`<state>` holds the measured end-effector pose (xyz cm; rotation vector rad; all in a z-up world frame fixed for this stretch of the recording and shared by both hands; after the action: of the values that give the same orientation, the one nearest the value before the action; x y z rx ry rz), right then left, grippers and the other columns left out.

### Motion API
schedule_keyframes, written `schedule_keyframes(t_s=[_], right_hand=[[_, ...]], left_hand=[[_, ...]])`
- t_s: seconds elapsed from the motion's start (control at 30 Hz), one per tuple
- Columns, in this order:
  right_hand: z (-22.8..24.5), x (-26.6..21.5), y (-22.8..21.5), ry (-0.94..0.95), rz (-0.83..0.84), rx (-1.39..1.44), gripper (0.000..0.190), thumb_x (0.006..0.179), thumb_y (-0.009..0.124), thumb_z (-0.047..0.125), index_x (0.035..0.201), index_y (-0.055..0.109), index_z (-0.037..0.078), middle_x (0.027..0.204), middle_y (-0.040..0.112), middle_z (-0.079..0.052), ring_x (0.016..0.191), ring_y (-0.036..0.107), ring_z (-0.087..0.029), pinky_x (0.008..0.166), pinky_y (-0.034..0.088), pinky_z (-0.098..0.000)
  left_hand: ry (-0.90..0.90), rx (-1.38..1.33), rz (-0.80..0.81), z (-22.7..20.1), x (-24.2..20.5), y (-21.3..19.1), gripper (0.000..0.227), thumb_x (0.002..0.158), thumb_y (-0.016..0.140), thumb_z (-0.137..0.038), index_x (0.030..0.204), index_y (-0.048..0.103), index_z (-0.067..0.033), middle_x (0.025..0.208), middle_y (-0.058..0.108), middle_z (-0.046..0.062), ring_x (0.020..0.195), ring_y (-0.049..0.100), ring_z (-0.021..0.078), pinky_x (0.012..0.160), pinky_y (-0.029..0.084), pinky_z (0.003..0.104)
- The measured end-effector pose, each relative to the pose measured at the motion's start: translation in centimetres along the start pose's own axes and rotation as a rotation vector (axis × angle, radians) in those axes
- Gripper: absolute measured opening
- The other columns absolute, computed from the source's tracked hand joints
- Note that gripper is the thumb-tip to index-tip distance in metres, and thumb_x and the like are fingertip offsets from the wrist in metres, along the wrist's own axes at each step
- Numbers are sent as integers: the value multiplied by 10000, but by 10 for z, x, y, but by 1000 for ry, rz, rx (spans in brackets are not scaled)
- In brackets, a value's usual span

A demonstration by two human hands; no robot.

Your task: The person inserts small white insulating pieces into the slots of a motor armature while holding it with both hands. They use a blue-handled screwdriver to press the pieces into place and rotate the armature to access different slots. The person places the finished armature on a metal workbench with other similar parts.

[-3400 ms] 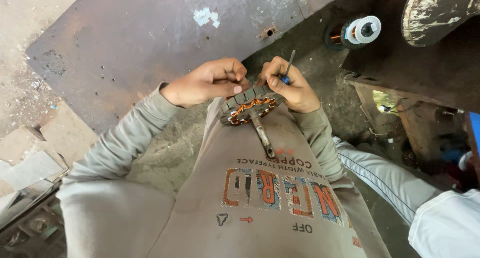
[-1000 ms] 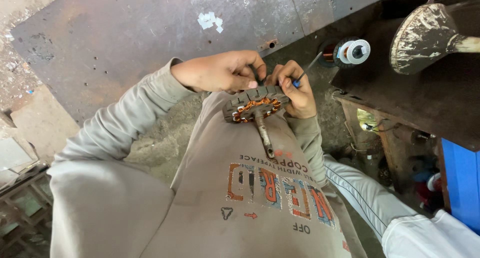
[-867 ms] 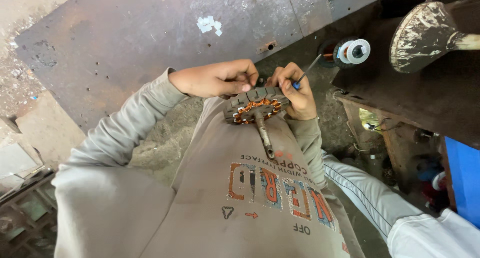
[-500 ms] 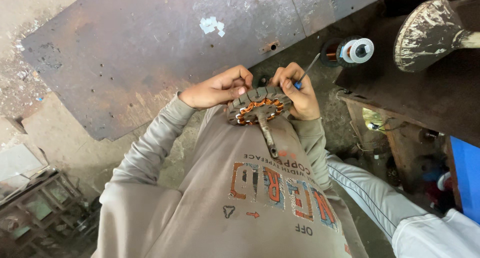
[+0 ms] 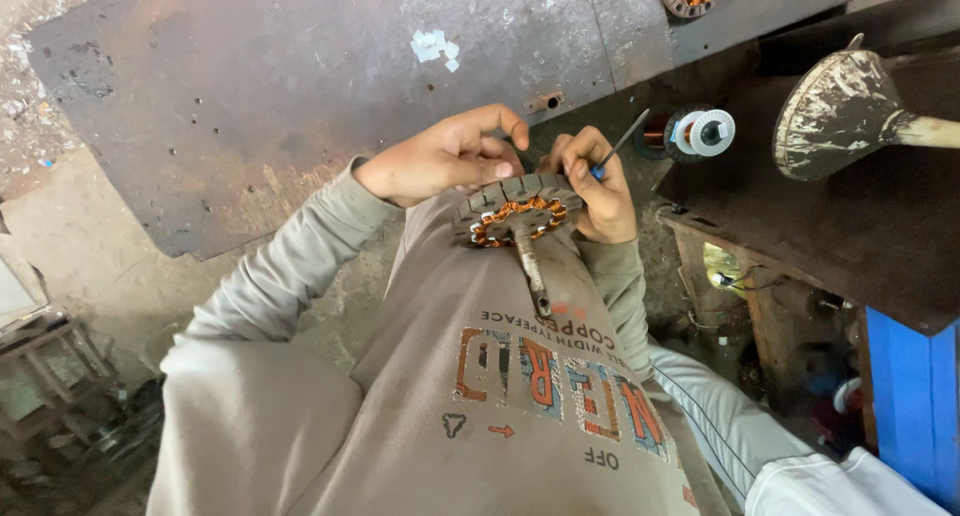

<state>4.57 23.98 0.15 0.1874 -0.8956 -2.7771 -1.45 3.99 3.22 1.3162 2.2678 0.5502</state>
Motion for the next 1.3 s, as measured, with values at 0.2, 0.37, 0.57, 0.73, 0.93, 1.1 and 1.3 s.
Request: schedule_keyframes(t_s=[0.2,0.37,0.57,0.73,0.93,1.1,1.3], right_hand=[[0,1,-2,-15,30,-53,386,1033,703,385,944,470,90,907,541,-76,878,541,-174,816,460,-323],[0,-3,-4,-31,14,-11,359,1037,700,358,954,482,84,918,539,-76,897,541,-173,831,455,-323],[5,-8,-8,-38,-48,-82,321,1051,683,305,945,478,82,926,536,-74,932,518,-156,859,421,-298],[5,-9,-13,-27,-52,-108,311,1055,676,307,945,477,95,897,497,-36,913,492,-144,851,399,-299],[10,-4,-9,-36,-43,-133,297,1068,663,305,953,481,99,891,464,-12,898,446,-131,839,364,-293],[12,-2,-3,1,-9,-153,275,1057,648,287,948,489,90,892,478,-19,850,404,-110,797,337,-282],[11,-3,-1,-16,-37,-152,265,1075,635,270,957,490,82,892,456,-2,838,369,-95,782,312,-275]], left_hand=[[-131,185,97,-15,18,1,300,1020,609,-72,1294,488,-48,893,644,5,677,461,47,597,402,234],[-177,304,130,-19,31,2,289,1017,607,-82,1277,485,-50,804,578,0,648,408,60,573,362,241],[-24,505,215,-13,19,-7,246,1069,556,-97,1300,487,-45,973,609,-12,809,488,47,735,447,215],[-108,279,210,9,16,-18,256,1081,533,-101,1328,488,-52,1076,586,7,827,484,56,709,450,237],[106,391,187,-5,13,-12,296,1044,540,16,1335,503,-31,1152,659,65,1030,600,122,914,515,300],[227,678,143,-28,15,-1,337,1007,577,33,1327,486,-23,1087,722,101,1016,697,168,927,541,318],[306,691,163,-42,19,12,307,992,556,48,1291,524,-15,1167,707,123,1047,719,192,949,577,343]])
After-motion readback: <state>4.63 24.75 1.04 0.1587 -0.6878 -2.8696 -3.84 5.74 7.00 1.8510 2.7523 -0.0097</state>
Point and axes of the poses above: each hand's wrist, its own x-axis towards the middle knuckle, its own y-axis out of the palm, z = x × y, the point moved 4 cm from there along x, towards the middle knuckle
